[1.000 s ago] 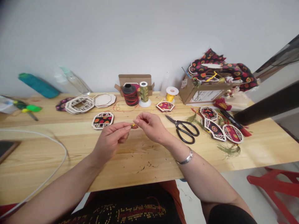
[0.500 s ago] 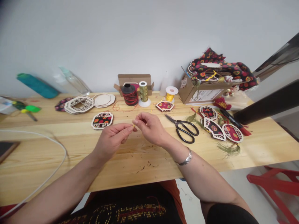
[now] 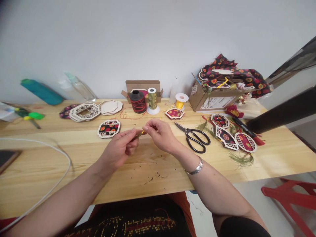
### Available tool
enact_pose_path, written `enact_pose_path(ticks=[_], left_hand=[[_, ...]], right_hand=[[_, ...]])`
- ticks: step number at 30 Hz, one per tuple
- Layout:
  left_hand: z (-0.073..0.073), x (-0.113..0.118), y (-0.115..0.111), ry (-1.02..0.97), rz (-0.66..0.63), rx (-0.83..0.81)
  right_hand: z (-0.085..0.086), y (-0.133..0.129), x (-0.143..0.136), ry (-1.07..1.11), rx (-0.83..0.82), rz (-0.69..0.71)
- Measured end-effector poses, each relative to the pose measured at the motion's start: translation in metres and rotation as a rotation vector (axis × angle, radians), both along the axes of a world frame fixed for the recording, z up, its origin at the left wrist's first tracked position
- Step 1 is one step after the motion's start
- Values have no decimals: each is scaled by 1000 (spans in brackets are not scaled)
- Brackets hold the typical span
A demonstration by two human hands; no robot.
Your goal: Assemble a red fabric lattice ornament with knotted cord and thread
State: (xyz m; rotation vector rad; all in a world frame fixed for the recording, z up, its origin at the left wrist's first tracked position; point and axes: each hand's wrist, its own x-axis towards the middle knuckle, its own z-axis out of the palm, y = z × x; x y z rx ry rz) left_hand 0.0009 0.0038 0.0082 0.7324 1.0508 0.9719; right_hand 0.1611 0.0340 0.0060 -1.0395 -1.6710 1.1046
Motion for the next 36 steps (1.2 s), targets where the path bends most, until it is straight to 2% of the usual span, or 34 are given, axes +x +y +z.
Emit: enact_pose_path(ticks=[5, 9, 21, 26, 28, 31, 34, 36], left_hand=[[-3, -1, -1, 64, -86, 87], [-3, -2, -1, 95, -80, 117], [-4, -5, 0, 78, -116, 158], [-5, -4, 0, 108, -43, 203], [-6, -5, 0, 76, -2, 216], [-6, -5, 1, 24, 37, 243], [-3, -5, 2, -78, 68, 252], [0, -6, 3, -186, 98, 264]], right_hand=[[-1, 0, 0, 14, -33, 11], [0, 0, 1, -31, 19, -11], [-4, 2, 1, -10, -13, -31], [-5, 7, -1, 30, -72, -62], [-8, 11, -2, 85, -139, -108], [-9, 15, -6, 208, -397, -134], [-5, 13, -15, 236, -646, -63], [0, 8, -21, 194, -737, 11]])
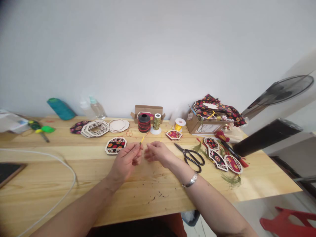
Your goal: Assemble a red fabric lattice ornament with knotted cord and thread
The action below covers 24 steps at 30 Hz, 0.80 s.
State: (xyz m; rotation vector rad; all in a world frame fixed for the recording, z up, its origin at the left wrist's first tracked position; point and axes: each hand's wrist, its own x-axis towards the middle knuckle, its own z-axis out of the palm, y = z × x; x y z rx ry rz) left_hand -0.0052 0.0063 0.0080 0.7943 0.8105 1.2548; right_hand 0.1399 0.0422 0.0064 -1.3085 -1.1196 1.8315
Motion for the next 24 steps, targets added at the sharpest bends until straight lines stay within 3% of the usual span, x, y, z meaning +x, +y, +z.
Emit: enact_pose_path(ticks=[3, 6, 12, 15, 17, 20, 24], left_hand=[[5, -2, 1, -146, 29, 35], [8, -3, 2, -199, 46, 51], [6, -3, 1, -234, 30, 46], [6, -3, 1, -233, 20, 53], [5, -2, 1, -214, 27, 68], [4, -2, 2, -196, 56, 103], [2, -2, 3, -198, 109, 144]], right_hand=[[4, -10, -9, -23, 15, 55], [1, -16, -14, -27, 115, -37], [-5, -6, -20, 200, -63, -2], [5, 4, -22, 415, -83, 24], [15, 12, -23, 486, -52, -41], [32, 25, -21, 474, 3, -128], [50, 43, -14, 416, 91, -114]])
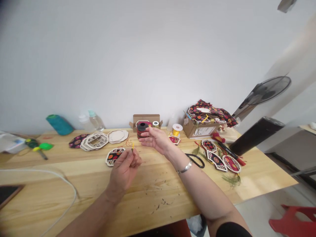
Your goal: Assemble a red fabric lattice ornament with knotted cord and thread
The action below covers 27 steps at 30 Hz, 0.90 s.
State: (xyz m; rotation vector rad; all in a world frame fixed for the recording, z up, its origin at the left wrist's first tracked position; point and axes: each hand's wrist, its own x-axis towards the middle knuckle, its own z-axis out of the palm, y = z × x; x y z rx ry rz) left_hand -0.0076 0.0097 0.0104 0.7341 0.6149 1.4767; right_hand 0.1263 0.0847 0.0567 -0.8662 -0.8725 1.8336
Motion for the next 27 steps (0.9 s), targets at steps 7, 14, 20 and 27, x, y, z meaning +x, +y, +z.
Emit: enact_pose_path(ticks=[7, 14, 20, 27], left_hand=[[0, -1, 1, -14, 19, 35], [3, -2, 4, -83, 42, 4], [7, -9, 11, -195, 86, -42], [7, -11, 12, -231, 80, -30]], right_hand=[[18, 19, 10, -104, 10, 56], [25, 29, 0, -200, -57, 108], [34, 46, -2, -218, -42, 84], [50, 60, 8, -222, -16, 36]])
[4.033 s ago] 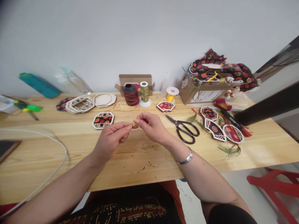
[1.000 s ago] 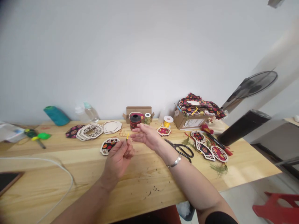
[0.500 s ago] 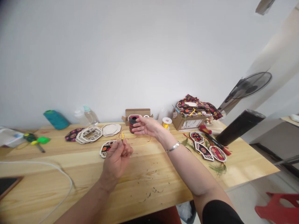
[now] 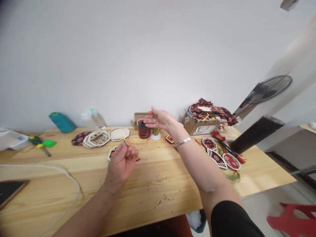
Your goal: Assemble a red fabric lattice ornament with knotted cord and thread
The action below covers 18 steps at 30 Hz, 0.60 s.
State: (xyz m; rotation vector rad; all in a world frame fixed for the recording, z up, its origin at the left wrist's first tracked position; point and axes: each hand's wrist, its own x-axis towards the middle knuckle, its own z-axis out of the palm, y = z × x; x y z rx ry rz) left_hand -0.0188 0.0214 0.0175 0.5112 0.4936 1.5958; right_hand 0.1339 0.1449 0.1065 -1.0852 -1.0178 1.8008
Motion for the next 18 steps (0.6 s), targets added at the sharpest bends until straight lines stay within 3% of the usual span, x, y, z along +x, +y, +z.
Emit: enact_pose_path(ticks=[5, 10, 14, 18], left_hand=[[1, 2, -1, -21, -14, -27], [1, 2, 0, -31, -21, -56], [-2, 2, 1, -28, -20, -83], [-4, 2, 2, -19, -13, -91]], right_hand=[[20, 3, 10, -7, 79, -96], [51, -7, 29, -27, 273, -193], [83, -38, 44, -125, 508, -231], [111, -90, 59, -225, 701, -281]])
